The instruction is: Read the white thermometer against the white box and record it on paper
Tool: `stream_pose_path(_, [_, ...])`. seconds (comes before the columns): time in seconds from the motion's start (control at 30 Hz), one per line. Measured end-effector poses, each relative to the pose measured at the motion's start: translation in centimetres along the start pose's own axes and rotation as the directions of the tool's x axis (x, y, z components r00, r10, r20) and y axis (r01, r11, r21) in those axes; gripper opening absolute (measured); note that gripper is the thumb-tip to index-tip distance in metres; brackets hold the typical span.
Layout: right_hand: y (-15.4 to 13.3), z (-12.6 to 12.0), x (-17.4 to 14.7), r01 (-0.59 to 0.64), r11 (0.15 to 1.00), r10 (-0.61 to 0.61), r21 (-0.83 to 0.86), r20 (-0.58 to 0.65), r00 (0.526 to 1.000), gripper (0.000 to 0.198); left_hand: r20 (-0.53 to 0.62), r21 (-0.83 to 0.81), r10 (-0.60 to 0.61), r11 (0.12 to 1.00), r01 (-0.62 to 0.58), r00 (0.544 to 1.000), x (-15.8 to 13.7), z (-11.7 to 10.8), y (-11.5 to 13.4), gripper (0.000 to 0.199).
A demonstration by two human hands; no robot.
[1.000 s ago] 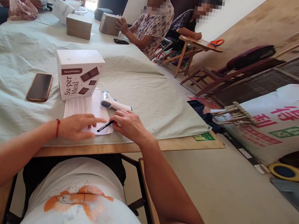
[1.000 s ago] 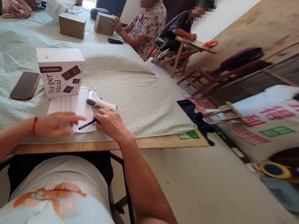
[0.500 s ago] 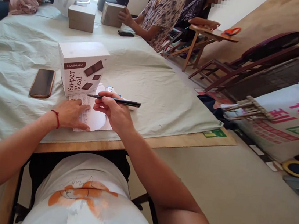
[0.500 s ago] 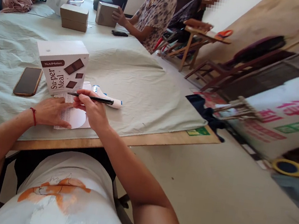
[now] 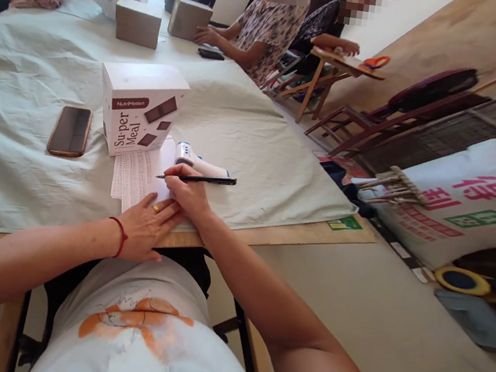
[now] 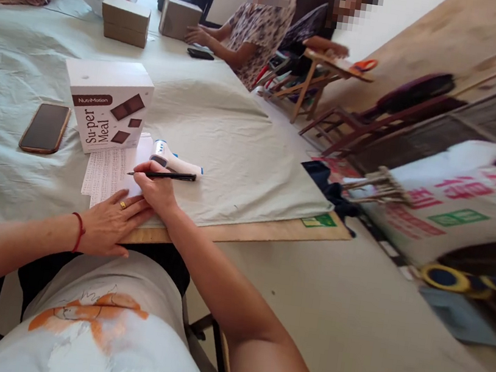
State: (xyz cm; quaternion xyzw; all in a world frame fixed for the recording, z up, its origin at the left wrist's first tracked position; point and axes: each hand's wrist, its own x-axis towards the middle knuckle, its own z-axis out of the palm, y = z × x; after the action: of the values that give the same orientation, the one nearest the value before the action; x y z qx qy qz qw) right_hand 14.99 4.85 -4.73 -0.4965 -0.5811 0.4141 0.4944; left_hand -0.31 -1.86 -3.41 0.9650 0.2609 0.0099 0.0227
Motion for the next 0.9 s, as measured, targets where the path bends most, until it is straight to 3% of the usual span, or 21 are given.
stream_pose_path(0.43, [0.4,0.4,-0.5,0.170,0.964,-0.150,-0.204,0.112,0.982,0.008,0.067,-0.035,-0.042,0.998,0.045,0.997,0.0,0.8,-0.2,0.096])
stream_pose_path(0.9, [0.3,0.4,-0.5,0.188,0.947,-0.151,-0.261,0.155,0.976,0.007,0.024,-0.012,-0.038,0.999,0.038,0.999,0.2,2.0,-0.4,0.093])
